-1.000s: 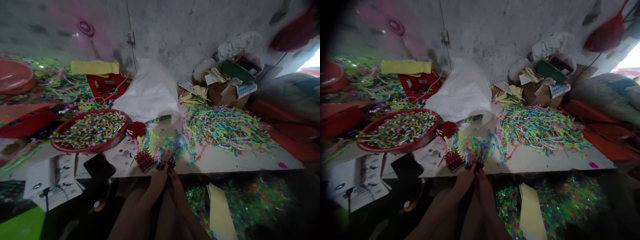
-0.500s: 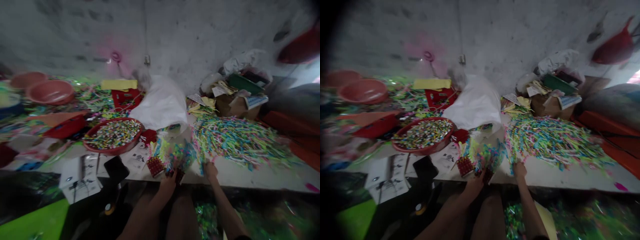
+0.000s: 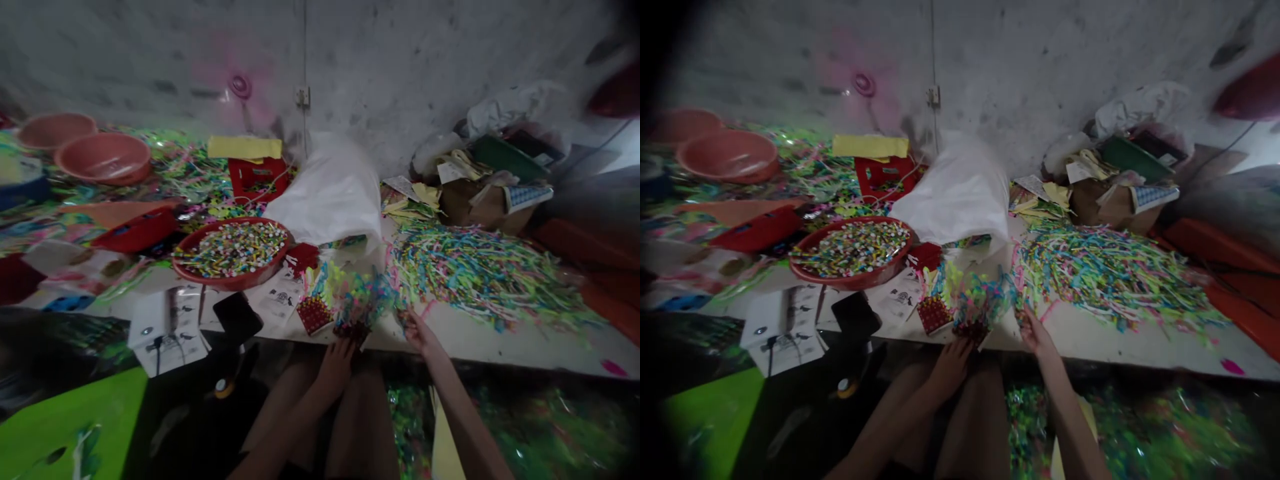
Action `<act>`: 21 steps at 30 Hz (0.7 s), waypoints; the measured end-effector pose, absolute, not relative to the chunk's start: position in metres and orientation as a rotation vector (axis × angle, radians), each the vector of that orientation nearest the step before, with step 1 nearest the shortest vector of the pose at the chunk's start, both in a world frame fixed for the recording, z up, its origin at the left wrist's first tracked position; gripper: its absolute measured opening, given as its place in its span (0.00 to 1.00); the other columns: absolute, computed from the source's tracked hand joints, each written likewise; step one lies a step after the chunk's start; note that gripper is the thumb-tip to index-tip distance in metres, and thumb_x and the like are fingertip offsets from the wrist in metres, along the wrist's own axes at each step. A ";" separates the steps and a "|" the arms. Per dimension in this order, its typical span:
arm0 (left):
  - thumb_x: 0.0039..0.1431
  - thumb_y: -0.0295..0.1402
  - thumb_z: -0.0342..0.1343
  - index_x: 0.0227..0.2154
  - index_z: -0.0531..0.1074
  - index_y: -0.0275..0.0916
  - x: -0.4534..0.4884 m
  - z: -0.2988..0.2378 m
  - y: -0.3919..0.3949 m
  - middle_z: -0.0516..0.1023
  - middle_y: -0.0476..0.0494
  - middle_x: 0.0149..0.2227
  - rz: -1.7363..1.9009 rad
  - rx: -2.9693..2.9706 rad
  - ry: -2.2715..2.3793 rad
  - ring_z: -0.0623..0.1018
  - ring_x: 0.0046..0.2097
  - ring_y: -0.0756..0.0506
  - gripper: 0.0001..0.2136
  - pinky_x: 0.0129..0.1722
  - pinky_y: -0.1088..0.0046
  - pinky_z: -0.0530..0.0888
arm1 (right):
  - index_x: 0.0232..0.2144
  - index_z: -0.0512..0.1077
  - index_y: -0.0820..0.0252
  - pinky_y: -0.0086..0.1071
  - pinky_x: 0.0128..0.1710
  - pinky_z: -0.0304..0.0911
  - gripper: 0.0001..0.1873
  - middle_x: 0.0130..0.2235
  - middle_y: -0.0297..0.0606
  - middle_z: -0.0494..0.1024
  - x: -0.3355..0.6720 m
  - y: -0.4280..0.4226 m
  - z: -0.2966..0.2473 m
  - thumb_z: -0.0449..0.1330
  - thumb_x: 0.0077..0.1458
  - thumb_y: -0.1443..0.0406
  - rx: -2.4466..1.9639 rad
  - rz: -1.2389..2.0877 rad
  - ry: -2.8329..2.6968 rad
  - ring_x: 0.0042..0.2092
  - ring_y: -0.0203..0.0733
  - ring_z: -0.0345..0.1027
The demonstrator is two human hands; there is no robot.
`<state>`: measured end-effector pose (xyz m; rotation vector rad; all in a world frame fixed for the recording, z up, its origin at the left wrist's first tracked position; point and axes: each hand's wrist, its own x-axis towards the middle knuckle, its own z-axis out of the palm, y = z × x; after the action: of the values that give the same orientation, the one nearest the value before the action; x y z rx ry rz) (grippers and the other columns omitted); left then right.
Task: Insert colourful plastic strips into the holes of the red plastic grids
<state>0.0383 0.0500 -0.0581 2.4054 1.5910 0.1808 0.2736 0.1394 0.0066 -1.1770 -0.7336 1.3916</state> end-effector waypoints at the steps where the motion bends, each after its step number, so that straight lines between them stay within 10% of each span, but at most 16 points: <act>1: 0.57 0.29 0.45 0.60 0.55 0.35 0.037 -0.058 0.050 0.58 0.37 0.62 0.180 2.418 1.581 0.58 0.62 0.40 0.26 0.58 0.59 0.59 | 0.20 0.66 0.58 0.21 0.11 0.51 0.16 0.16 0.26 0.61 0.266 0.135 0.009 0.68 0.36 0.56 -1.200 1.446 -0.716 0.15 0.27 0.51; 8: 0.57 0.27 0.45 0.60 0.56 0.36 0.036 -0.064 0.045 0.57 0.39 0.63 0.268 2.427 1.576 0.56 0.64 0.41 0.26 0.61 0.58 0.55 | 0.24 0.67 0.59 0.33 0.30 0.70 0.21 0.25 0.32 0.73 0.223 0.097 0.010 0.66 0.36 0.50 -1.345 1.136 -0.950 0.30 0.39 0.71; 21: 0.58 0.29 0.46 0.60 0.55 0.35 0.039 -0.062 0.046 0.58 0.37 0.62 0.280 2.414 1.588 0.57 0.63 0.40 0.25 0.59 0.58 0.58 | 0.24 0.73 0.61 0.36 0.34 0.67 0.24 0.27 0.42 0.78 0.192 0.087 -0.025 0.53 0.50 0.46 -1.602 0.980 -1.551 0.32 0.46 0.73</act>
<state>0.0393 0.0458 -0.0623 2.4136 1.5883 0.2804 0.1924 0.0867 -0.0254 -1.6023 -1.5511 0.9798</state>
